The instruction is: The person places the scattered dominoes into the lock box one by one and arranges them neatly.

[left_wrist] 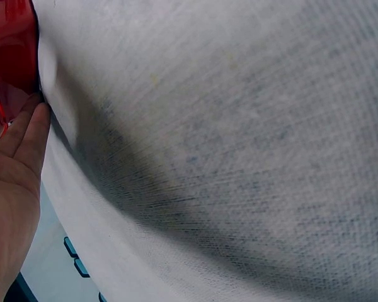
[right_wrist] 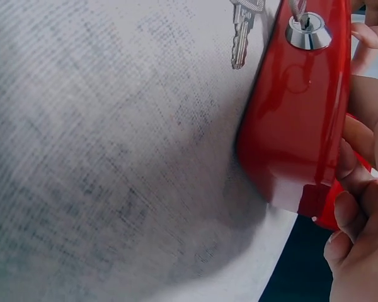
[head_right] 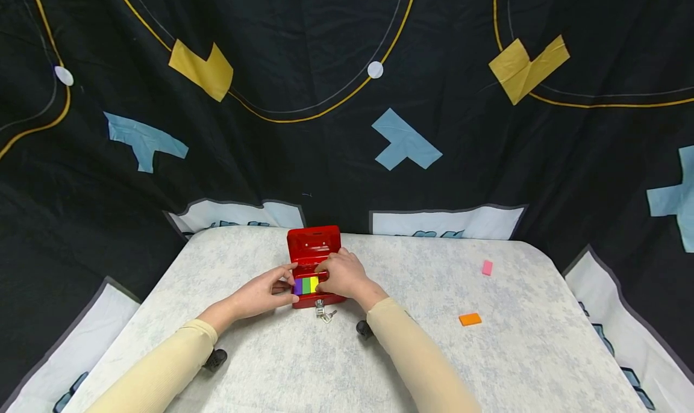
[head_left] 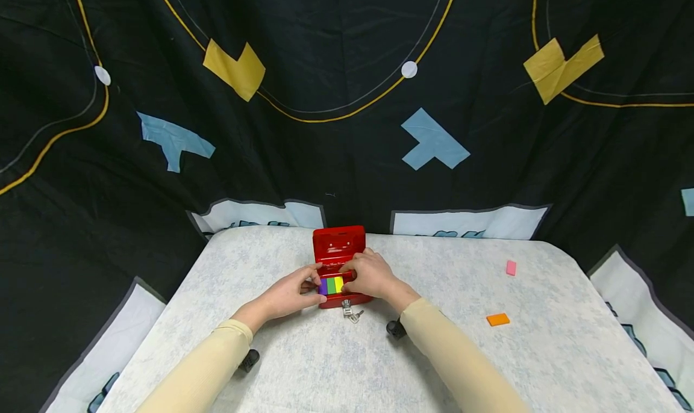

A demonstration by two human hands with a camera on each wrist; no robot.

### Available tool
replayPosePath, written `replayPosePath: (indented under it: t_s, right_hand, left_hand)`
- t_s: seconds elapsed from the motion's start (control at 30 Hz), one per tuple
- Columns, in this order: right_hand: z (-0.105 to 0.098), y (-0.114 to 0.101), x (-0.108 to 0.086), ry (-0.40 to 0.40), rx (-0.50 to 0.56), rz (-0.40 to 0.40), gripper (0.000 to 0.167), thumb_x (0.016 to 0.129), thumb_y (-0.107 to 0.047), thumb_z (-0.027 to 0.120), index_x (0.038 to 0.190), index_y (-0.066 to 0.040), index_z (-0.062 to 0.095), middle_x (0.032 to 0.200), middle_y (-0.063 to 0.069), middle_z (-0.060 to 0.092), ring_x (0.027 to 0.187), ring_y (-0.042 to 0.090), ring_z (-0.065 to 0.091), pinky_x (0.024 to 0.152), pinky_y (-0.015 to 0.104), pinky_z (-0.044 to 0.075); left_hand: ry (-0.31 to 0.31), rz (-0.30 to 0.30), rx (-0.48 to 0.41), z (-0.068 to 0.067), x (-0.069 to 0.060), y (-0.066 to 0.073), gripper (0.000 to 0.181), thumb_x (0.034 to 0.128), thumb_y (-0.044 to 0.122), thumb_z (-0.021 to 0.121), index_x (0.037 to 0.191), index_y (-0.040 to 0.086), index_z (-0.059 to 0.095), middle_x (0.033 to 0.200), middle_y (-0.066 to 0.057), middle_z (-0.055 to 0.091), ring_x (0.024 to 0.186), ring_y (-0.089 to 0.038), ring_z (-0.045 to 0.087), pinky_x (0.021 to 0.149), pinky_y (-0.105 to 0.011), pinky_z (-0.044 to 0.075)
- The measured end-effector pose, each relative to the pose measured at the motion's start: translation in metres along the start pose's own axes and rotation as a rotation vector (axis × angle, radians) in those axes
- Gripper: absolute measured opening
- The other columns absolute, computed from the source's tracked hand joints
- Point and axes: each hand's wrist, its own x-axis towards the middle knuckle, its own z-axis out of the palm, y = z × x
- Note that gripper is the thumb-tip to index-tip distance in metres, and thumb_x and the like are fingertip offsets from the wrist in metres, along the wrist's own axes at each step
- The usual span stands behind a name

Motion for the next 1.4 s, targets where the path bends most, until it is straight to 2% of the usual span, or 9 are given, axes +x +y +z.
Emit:
replayPosePath:
  t_s: [0.33,0.67,1.0,1.2,1.4]
  right_hand:
    - [-0.009,0.002,-0.012,0.080,-0.005,-0.029,0.039,0.084,-0.037,0.083,0.120,-0.023,0.077,0.090,-0.006,0.063,0.090,0.013,0.045,0.077,0.032,0.043]
    - [-0.020,0.009,-0.026,0.136,0.002,-0.021,0.041,0.083,-0.039,0.084,0.120,-0.024,0.076,0.105,-0.005,0.070,0.093,0.012,0.046,0.080,0.032,0.047]
    - [-0.034,0.029,-0.045,0.152,0.070,0.008,0.040,0.085,-0.035,0.083,0.122,-0.022,0.075,0.087,-0.012,0.059,0.087,0.011,0.046,0.075,0.030,0.043]
    - [-0.038,0.040,-0.052,0.185,0.081,0.013,0.037,0.086,-0.031,0.081,0.121,-0.019,0.076,0.086,-0.013,0.058,0.087,0.013,0.046,0.074,0.032,0.043]
    - [-0.046,0.053,-0.064,0.206,0.125,0.015,0.037,0.088,-0.031,0.080,0.122,-0.019,0.075,0.091,-0.008,0.063,0.092,0.017,0.049,0.079,0.035,0.045]
  left_hand:
    - [0.003,-0.016,0.000,0.000,0.000,0.000,0.036,0.0906,0.041,0.078,0.109,0.018,0.057,0.164,-0.003,0.035,0.124,-0.023,0.062,0.107,-0.041,0.049]
    - [0.003,-0.004,-0.013,0.000,0.001,-0.001,0.037,0.0904,0.040,0.079,0.109,0.016,0.057,0.163,-0.005,0.036,0.123,-0.025,0.062,0.106,-0.042,0.049]
    - [0.000,0.006,-0.014,0.000,0.000,-0.002,0.038,0.0903,0.040,0.079,0.109,0.015,0.058,0.164,-0.006,0.035,0.123,-0.024,0.062,0.108,-0.042,0.048]
    - [0.002,0.006,-0.012,0.000,0.000,-0.002,0.037,0.0902,0.039,0.079,0.109,0.015,0.058,0.164,-0.006,0.035,0.124,-0.023,0.062,0.107,-0.040,0.048]
    - [-0.001,-0.005,-0.013,0.000,0.000,-0.002,0.038,0.0900,0.040,0.079,0.110,0.016,0.058,0.164,-0.004,0.034,0.125,-0.023,0.061,0.108,-0.041,0.047]
